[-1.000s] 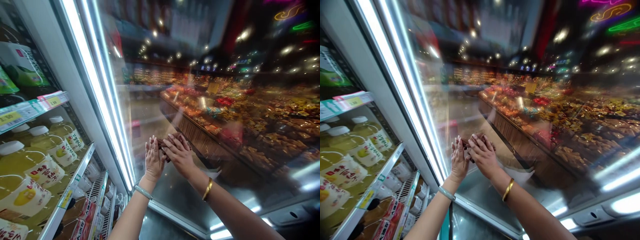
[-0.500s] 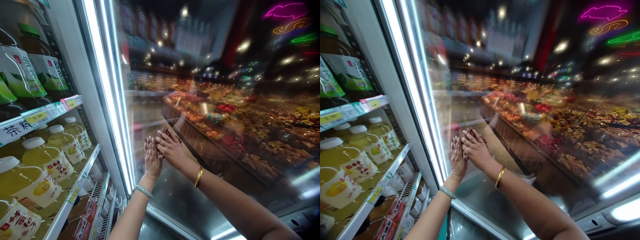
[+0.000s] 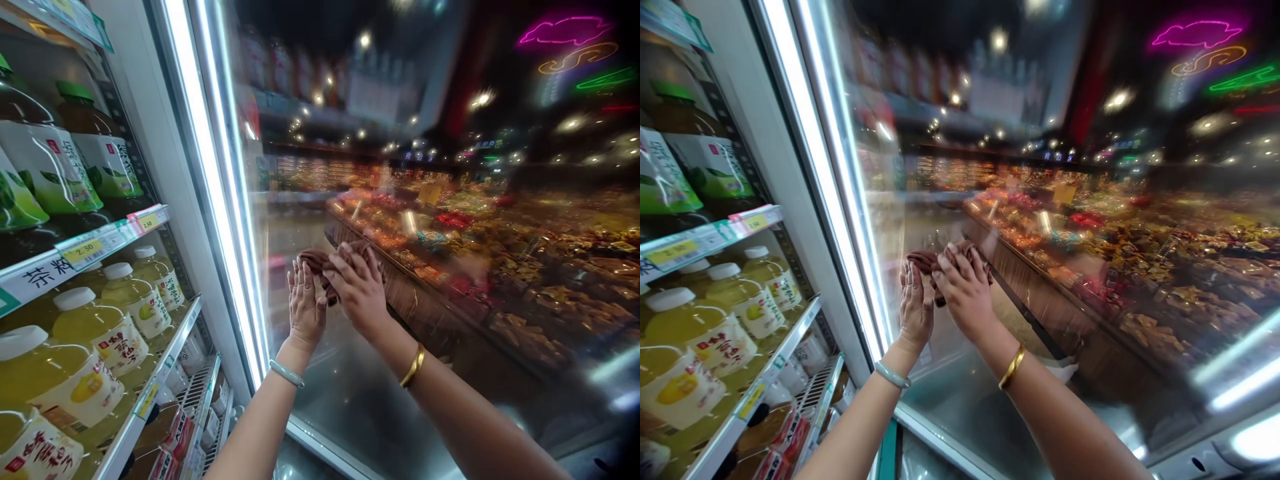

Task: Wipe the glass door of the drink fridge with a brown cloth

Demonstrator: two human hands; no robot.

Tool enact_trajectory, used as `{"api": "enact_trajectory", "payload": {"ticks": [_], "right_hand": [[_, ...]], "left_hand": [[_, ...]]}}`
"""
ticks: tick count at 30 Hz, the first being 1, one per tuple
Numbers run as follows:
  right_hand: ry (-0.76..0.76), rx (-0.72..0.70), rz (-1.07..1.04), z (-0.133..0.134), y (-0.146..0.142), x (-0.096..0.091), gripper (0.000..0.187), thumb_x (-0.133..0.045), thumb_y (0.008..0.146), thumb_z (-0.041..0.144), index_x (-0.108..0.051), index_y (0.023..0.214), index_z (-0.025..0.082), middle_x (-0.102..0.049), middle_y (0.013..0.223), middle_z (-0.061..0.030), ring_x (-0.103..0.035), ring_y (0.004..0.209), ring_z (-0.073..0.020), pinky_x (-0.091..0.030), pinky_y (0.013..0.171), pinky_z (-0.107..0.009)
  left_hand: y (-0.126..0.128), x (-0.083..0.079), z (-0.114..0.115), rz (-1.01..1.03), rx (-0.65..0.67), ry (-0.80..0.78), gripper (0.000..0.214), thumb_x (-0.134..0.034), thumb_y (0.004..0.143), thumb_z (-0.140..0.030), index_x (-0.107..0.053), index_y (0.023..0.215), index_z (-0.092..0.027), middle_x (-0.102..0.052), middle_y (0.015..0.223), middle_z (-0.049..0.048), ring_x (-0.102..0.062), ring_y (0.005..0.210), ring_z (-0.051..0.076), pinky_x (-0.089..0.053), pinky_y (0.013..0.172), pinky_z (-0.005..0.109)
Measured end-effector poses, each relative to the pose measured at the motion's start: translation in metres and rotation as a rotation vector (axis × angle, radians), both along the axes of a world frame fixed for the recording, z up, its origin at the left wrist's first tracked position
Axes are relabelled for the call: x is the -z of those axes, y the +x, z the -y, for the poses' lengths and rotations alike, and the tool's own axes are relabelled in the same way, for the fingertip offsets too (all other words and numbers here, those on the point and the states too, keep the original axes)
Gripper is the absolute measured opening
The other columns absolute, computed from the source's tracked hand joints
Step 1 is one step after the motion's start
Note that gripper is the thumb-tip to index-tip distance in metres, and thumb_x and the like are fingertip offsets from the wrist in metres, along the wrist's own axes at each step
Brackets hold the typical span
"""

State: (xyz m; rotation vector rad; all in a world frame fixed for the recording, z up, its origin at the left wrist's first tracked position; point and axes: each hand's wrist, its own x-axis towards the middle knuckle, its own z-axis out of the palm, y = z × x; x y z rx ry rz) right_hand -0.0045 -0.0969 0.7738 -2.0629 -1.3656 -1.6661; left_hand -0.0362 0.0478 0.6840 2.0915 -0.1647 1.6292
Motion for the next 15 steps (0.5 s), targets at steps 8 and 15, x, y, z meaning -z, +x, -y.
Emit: {"api": "enact_trajectory", "payload": {"ticks": [8,15], "right_hand": [[-0.046,-0.008,0.017,0.012,0.002,-0.028,0.022,-0.061,0.100,0.031,-0.072,0.118,0.027,-0.064,0.147,0.0009,-0.042,0.150,-0.0249,-0.011,0.136,-0.049],[0.067,0.056,-0.082,0.061,-0.012,0.011,0.023,-0.061,0.099,0.029,-0.072,0.120,0.032,-0.064,0.147,0.0042,-0.040,0.152,-0.0231,-0.012,0.136,-0.051]], "left_hand": [[0.010,-0.005,0.016,0.000,0.022,-0.052,0.075,-0.019,0.105,-0.062,-0.010,0.168,-0.021,-0.018,0.174,0.0121,-0.009,0.163,0.023,-0.007,0.134,0.047],[0.010,-0.023,0.047,0.044,0.102,0.044,0.076,-0.020,0.106,-0.061,-0.008,0.168,-0.019,-0.020,0.174,0.0132,-0.011,0.163,0.026,-0.009,0.134,0.048]]}}
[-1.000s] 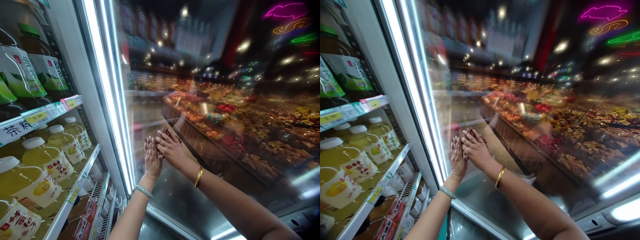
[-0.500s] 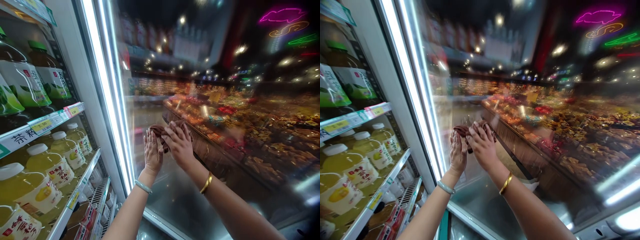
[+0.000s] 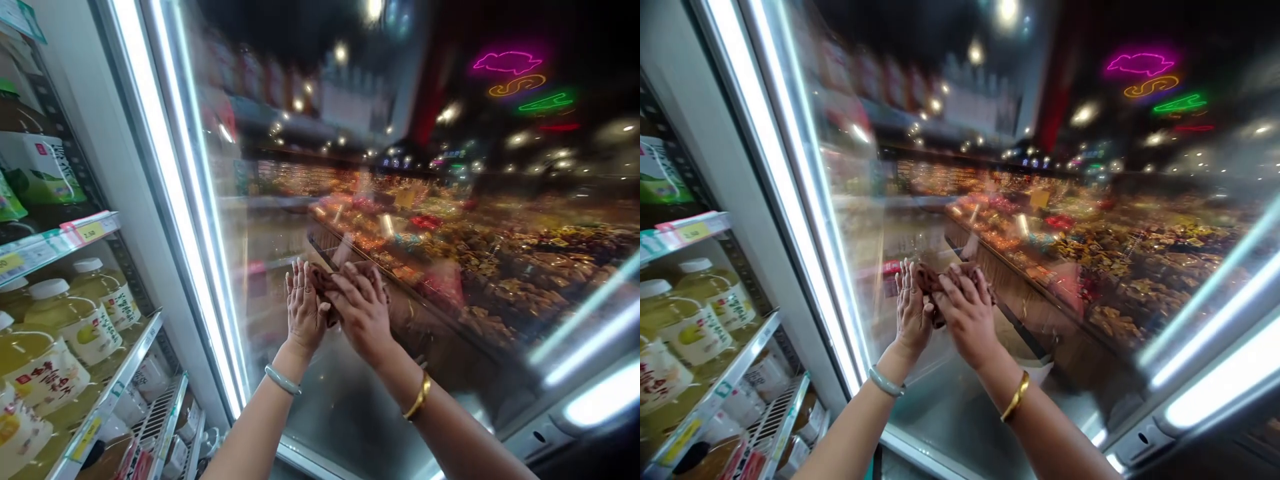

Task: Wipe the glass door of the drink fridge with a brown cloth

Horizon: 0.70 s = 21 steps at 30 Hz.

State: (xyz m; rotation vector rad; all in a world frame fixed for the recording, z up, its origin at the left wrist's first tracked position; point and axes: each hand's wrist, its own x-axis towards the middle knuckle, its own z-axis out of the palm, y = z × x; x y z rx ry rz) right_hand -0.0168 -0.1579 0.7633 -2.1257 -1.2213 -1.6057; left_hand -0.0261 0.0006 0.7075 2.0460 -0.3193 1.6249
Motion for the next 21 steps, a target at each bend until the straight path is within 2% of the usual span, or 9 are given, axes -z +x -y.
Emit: {"api": "enact_trajectory", "payload": {"ticks": [2,4,6,8,10,12,15,18,21], "right_hand": [[-0.058,-0.022,0.034,-0.004,0.003,0.001,0.020,-0.061,0.100,0.032,-0.073,0.116,0.032,-0.065,0.145,0.0052,-0.042,0.151,-0.0211,-0.012,0.137,-0.049],[-0.092,-0.030,0.068,-0.002,0.005,-0.016,0.020,-0.060,0.100,0.032,-0.073,0.116,0.031,-0.065,0.146,0.0051,-0.042,0.151,-0.0206,-0.012,0.137,-0.048],[-0.041,-0.005,0.085,0.012,0.004,-0.039,0.022,-0.060,0.100,0.030,-0.072,0.119,0.031,-0.064,0.147,0.0038,-0.041,0.152,-0.0230,-0.012,0.136,-0.053],[0.082,0.048,0.107,0.036,-0.002,-0.051,0.025,-0.063,0.098,0.028,-0.072,0.121,0.032,-0.065,0.145,0.0012,-0.043,0.150,-0.0271,-0.017,0.134,-0.058],[0.204,0.100,0.140,0.058,-0.008,-0.043,0.023,-0.066,0.096,0.027,-0.074,0.118,0.031,-0.068,0.139,-0.0021,-0.046,0.148,-0.0304,-0.022,0.131,-0.060],[0.257,0.121,0.141,0.066,-0.011,-0.022,0.021,-0.066,0.096,0.028,-0.075,0.115,0.029,-0.072,0.133,-0.0034,-0.046,0.147,-0.0308,-0.024,0.131,-0.059],[0.158,0.066,0.087,0.056,-0.008,0.001,0.018,-0.065,0.097,0.029,-0.074,0.112,0.029,-0.072,0.133,0.0011,-0.049,0.146,-0.0256,-0.020,0.134,-0.052],[0.033,0.014,0.104,0.050,-0.004,-0.015,0.017,-0.064,0.097,0.027,-0.074,0.112,0.030,-0.069,0.139,0.0042,-0.049,0.146,-0.0230,-0.020,0.134,-0.050],[0.078,0.069,0.112,0.072,-0.007,-0.037,0.021,-0.066,0.096,0.027,-0.073,0.116,0.031,-0.068,0.141,0.0013,-0.049,0.146,-0.0271,-0.022,0.132,-0.057]], "left_hand": [[0.003,-0.003,0.006,0.021,0.001,-0.033,0.075,-0.019,0.106,-0.060,-0.008,0.168,-0.020,-0.018,0.174,0.0123,-0.010,0.163,0.024,-0.007,0.134,0.045],[0.006,-0.009,0.010,0.027,-0.001,-0.074,0.075,-0.019,0.106,-0.060,-0.006,0.168,-0.020,-0.014,0.175,0.0123,-0.008,0.164,0.023,-0.006,0.134,0.045],[0.008,-0.018,0.014,0.017,0.010,-0.067,0.078,-0.019,0.105,-0.062,-0.005,0.168,-0.019,-0.012,0.175,0.0133,-0.007,0.164,0.026,-0.005,0.134,0.049],[0.007,-0.026,0.020,0.002,0.032,-0.019,0.078,-0.021,0.105,-0.062,-0.005,0.168,-0.019,-0.012,0.175,0.0137,-0.006,0.164,0.028,-0.004,0.134,0.052],[0.004,-0.030,0.028,-0.002,0.047,0.034,0.076,-0.023,0.106,-0.059,-0.006,0.168,-0.019,-0.011,0.175,0.0137,-0.005,0.164,0.029,-0.003,0.134,0.052],[0.002,-0.030,0.037,-0.001,0.062,0.088,0.074,-0.024,0.107,-0.056,-0.008,0.168,-0.018,-0.011,0.175,0.0141,-0.007,0.163,0.029,-0.003,0.134,0.051],[0.002,-0.028,0.046,0.006,0.069,0.116,0.070,-0.022,0.108,-0.053,-0.011,0.168,-0.018,-0.015,0.174,0.0144,-0.011,0.163,0.027,-0.005,0.134,0.050],[0.003,-0.032,0.049,0.021,0.033,0.049,0.070,-0.023,0.108,-0.053,-0.010,0.168,-0.019,-0.017,0.174,0.0134,-0.009,0.163,0.025,-0.003,0.134,0.048],[0.001,-0.038,0.052,0.022,0.033,0.075,0.073,-0.027,0.108,-0.054,-0.009,0.168,-0.018,-0.016,0.174,0.0135,-0.006,0.163,0.026,0.000,0.134,0.049]]}}
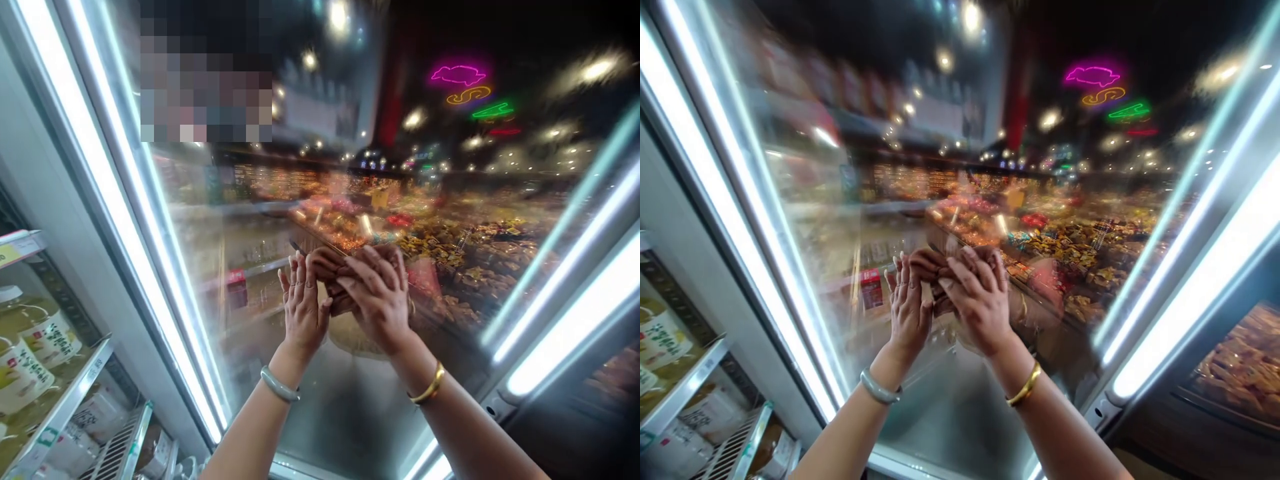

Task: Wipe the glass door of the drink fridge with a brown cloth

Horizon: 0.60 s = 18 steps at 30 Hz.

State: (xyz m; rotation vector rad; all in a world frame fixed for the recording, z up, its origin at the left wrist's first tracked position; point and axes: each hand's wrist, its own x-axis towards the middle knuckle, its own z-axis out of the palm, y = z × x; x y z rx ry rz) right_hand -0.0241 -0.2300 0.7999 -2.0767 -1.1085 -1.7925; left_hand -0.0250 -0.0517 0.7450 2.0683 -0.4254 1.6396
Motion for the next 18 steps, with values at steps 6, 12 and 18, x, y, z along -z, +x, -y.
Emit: {"api": "enact_trajectory", "payload": {"ticks": [6,12,18], "right_hand": [[0.195,0.055,-0.017,0.036,-0.017,0.042,0.018,-0.072,0.092,0.031,-0.076,0.110,0.029,-0.075,0.126,-0.0034,-0.053,0.140,-0.0322,-0.030,0.127,-0.060],[0.080,0.062,0.008,0.063,-0.016,0.023,0.021,-0.073,0.091,0.026,-0.074,0.111,0.030,-0.073,0.131,-0.0014,-0.053,0.141,-0.0304,-0.028,0.129,-0.061],[0.396,0.110,0.083,0.109,-0.026,0.040,0.017,-0.070,0.089,0.025,-0.074,0.105,0.026,-0.068,0.130,-0.0078,-0.054,0.138,-0.0370,-0.044,0.116,-0.065]], "left_hand": [[-0.011,0.001,0.023,-0.039,0.048,0.125,0.072,-0.027,0.108,-0.052,-0.010,0.168,-0.015,-0.014,0.173,0.0154,-0.007,0.163,0.027,-0.003,0.134,0.049],[-0.015,-0.008,0.046,-0.013,0.127,0.153,0.072,-0.025,0.108,-0.054,-0.010,0.168,-0.017,-0.011,0.174,0.0126,-0.004,0.163,0.025,-0.002,0.134,0.047],[-0.017,-0.014,0.067,-0.030,0.179,0.200,0.078,-0.021,0.106,-0.060,-0.008,0.168,-0.015,-0.009,0.174,0.0142,-0.002,0.163,0.027,0.001,0.133,0.050]]}}
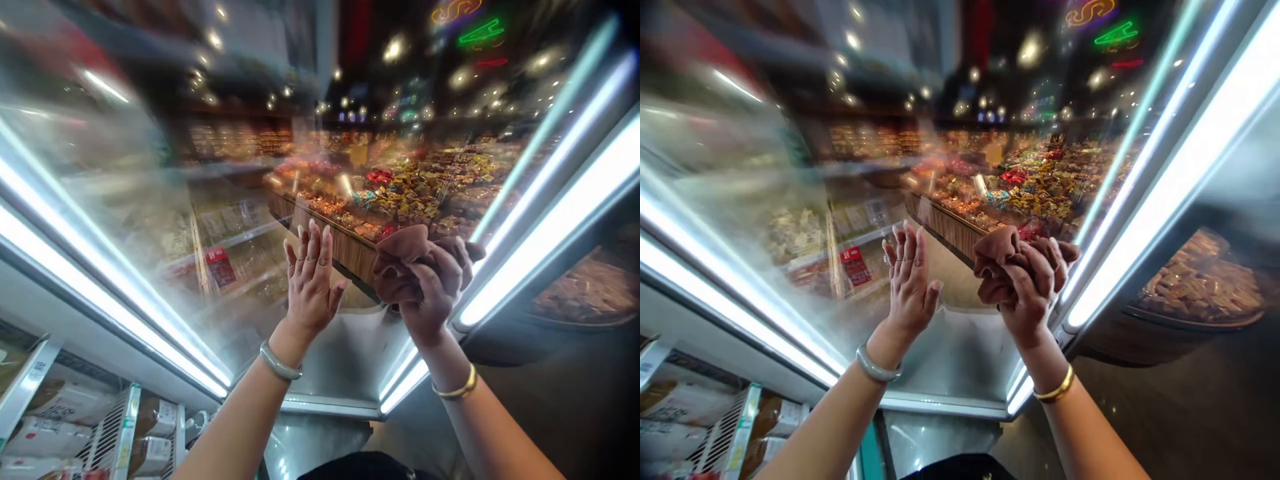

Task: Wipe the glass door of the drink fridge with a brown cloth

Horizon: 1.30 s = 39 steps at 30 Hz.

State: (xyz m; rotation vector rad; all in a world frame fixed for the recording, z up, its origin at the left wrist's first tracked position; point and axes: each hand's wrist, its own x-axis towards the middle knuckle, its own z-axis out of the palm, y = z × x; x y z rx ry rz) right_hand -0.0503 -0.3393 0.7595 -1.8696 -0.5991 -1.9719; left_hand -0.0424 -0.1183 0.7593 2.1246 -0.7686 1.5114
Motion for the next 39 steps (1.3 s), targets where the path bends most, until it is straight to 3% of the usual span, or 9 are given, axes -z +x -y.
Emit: {"api": "enact_trajectory", "payload": {"ticks": [3,6,10,17,20,25,30,33,39], "right_hand": [[-0.093,-0.008,-0.095,-0.014,-0.006,0.010,0.017,-0.075,0.088,0.028,-0.073,0.105,0.029,-0.071,0.127,-0.0043,-0.053,0.139,-0.0348,-0.040,0.119,-0.065],[-0.211,-0.015,-0.107,-0.011,-0.004,-0.011,0.018,-0.072,0.091,0.031,-0.071,0.109,0.031,-0.070,0.132,-0.0021,-0.051,0.143,-0.0327,-0.036,0.123,-0.064],[-0.049,0.037,-0.020,0.021,-0.006,-0.028,0.019,-0.066,0.094,0.031,-0.072,0.112,0.030,-0.064,0.137,-0.0047,-0.047,0.145,-0.0356,-0.040,0.120,-0.064],[-0.093,-0.040,-0.149,-0.003,-0.015,0.033,0.013,-0.072,0.091,0.027,-0.072,0.104,0.027,-0.072,0.128,-0.0042,-0.052,0.140,-0.0338,-0.040,0.119,-0.065],[-0.169,-0.046,-0.072,-0.009,-0.009,-0.001,0.015,-0.067,0.095,0.031,-0.072,0.109,0.029,-0.069,0.134,-0.0028,-0.050,0.143,-0.0330,-0.036,0.122,-0.066],[0.138,0.008,-0.017,-0.017,-0.002,-0.074,0.023,-0.059,0.099,0.036,-0.073,0.115,0.027,-0.062,0.140,-0.0055,-0.043,0.148,-0.0378,-0.035,0.122,-0.064],[-0.160,-0.019,-0.126,-0.029,-0.011,-0.047,0.025,-0.063,0.097,0.027,-0.070,0.121,0.031,-0.063,0.145,-0.0004,-0.043,0.150,-0.0320,-0.028,0.130,-0.060],[-0.142,-0.014,-0.091,-0.017,-0.007,-0.039,0.026,-0.069,0.093,0.025,-0.070,0.118,0.029,-0.068,0.136,-0.0041,-0.048,0.145,-0.0337,-0.032,0.127,-0.062],[0.028,0.056,0.023,-0.033,0.005,-0.098,0.024,-0.065,0.095,0.032,-0.071,0.118,0.030,-0.065,0.139,-0.0043,-0.044,0.148,-0.0366,-0.031,0.128,-0.063]], "left_hand": [[-0.001,-0.001,0.016,0.031,0.037,0.043,0.074,-0.023,0.108,-0.056,-0.007,0.167,-0.015,-0.011,0.174,0.0125,-0.003,0.163,0.025,0.002,0.133,0.048],[-0.001,-0.005,0.031,0.025,0.052,0.054,0.073,-0.025,0.108,-0.055,-0.008,0.167,-0.016,-0.011,0.174,0.0115,-0.003,0.163,0.025,0.005,0.133,0.047],[-0.003,-0.007,0.040,0.019,0.039,0.066,0.074,-0.027,0.107,-0.056,-0.008,0.168,-0.016,-0.007,0.174,0.0102,-0.002,0.163,0.025,0.007,0.133,0.047],[-0.007,0.006,0.036,-0.028,0.031,0.054,0.072,-0.030,0.108,-0.052,-0.012,0.167,-0.016,-0.008,0.175,0.0103,-0.003,0.164,0.026,0.006,0.133,0.047],[-0.010,0.002,0.034,-0.046,0.030,0.039,0.072,-0.032,0.107,-0.052,-0.010,0.168,-0.018,-0.008,0.175,0.0095,-0.003,0.164,0.026,0.005,0.133,0.048],[-0.015,-0.009,0.034,-0.075,0.005,0.032,0.074,-0.026,0.107,-0.057,-0.005,0.168,-0.021,-0.008,0.175,0.0092,-0.007,0.163,0.028,0.007,0.133,0.051],[-0.021,-0.003,0.022,-0.039,-0.006,0.013,0.071,-0.025,0.107,-0.054,-0.009,0.168,-0.021,-0.019,0.174,0.0095,-0.008,0.163,0.028,0.003,0.134,0.052],[-0.021,-0.012,0.010,-0.012,0.015,0.104,0.067,-0.029,0.108,-0.050,-0.019,0.167,-0.021,-0.035,0.168,0.0104,-0.018,0.162,0.027,0.001,0.134,0.050],[-0.001,-0.061,0.012,0.098,0.002,-0.017,0.069,-0.023,0.108,-0.054,-0.015,0.168,-0.020,-0.029,0.171,0.0111,-0.017,0.162,0.026,-0.003,0.134,0.051]]}}
